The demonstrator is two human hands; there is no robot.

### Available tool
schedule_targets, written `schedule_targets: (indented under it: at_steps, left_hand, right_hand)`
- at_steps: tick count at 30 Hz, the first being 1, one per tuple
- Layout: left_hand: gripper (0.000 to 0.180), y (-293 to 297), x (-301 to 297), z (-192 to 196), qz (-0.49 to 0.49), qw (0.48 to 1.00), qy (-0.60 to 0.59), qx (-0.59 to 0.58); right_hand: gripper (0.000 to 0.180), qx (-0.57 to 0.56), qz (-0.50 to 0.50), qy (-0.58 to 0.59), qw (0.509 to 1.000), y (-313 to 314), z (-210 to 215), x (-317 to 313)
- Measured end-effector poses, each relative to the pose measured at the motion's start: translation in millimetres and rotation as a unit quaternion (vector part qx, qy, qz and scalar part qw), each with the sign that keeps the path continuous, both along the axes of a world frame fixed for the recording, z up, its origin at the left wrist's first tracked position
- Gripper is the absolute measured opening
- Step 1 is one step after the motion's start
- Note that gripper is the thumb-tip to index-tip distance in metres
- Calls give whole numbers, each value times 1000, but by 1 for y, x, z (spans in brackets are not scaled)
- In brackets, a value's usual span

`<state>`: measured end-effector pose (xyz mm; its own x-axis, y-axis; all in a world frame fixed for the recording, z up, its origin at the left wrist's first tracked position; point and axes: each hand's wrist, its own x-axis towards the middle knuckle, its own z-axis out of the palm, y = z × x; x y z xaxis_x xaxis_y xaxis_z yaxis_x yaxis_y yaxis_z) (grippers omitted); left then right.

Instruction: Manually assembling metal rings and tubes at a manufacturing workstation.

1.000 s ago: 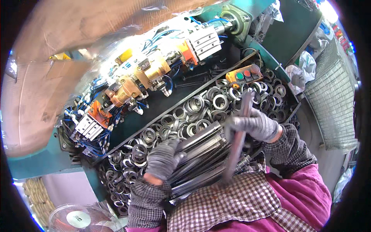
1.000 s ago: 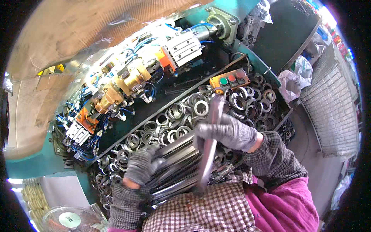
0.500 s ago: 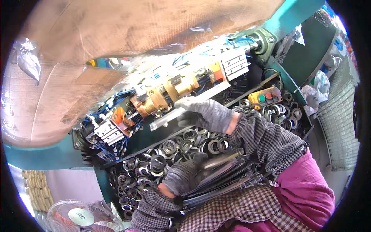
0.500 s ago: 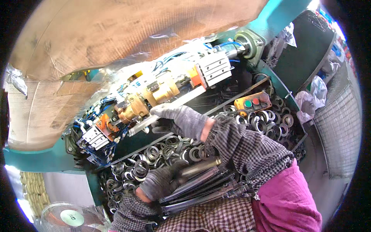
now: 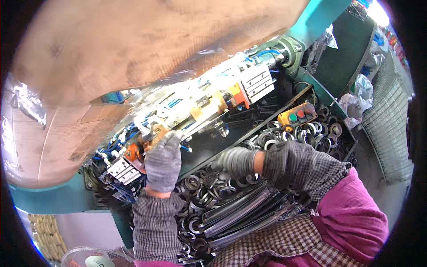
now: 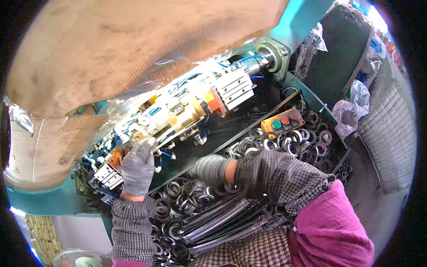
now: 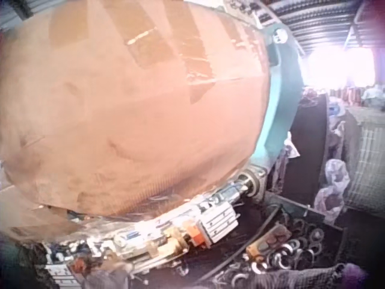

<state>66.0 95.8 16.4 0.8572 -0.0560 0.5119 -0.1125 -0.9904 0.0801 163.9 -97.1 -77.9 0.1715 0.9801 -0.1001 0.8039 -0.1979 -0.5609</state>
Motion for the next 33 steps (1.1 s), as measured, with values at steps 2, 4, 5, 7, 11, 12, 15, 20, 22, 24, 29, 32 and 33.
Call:
schedule_targets:
  at_steps: [2, 4, 5, 7, 11, 12, 15, 20, 22, 24, 29, 32, 33]
  left_hand:
    - [29, 7, 18, -11, 23, 999, -19, 35]
    - [31, 24, 40, -28, 4, 998, -47, 53]
    - [32, 29, 43, -33, -25, 994, -75, 72]
    - [31, 11, 45, -20, -51, 994, -98, -16]
    - [33, -7, -1, -52, -113, 990, 60, -65]
    - [35, -10, -13, -67, -71, 988, 133, -37]
    - [36, -32, -17, -89, -10, 981, 195, -4]
    - [29, -31, -16, -110, 10, 978, 207, -25]
    - [35, -40, -25, -88, 9, 979, 192, -73]
    - [47, -53, -29, -67, -40, 917, 288, -273]
    - [52, -85, -52, -30, -127, 881, 208, -406]
    - [64, -95, -52, -35, -93, 874, 124, -460]
    - [67, -97, -53, -18, -60, 848, 133, -510]
  right_hand:
    - [24, -102, 80, -109, 986, 8, -28, -14]
    - [22, -133, 86, -104, 982, 18, -4, -16]
    - [21, -162, 83, -100, 978, 20, 3, -17]
    - [18, -106, 91, -92, 986, 13, -16, -5]
    - [37, 13, 31, -56, 998, -29, -14, 6]
    - [40, 43, -12, -21, 999, -35, -7, 2]
    - [44, 85, -46, -18, 995, -53, 23, -8]
    - [31, 167, -195, 89, 962, -85, 13, -20]
    - [30, 188, -224, 145, 945, -92, 13, -25]
    - [31, 138, -195, 322, 916, -84, 26, -33]
    - [32, 114, -262, 477, 831, -79, 43, -41]
    - [31, 136, -277, 489, 816, -79, 49, -41]
    - [31, 132, -298, 526, 786, -81, 56, -39]
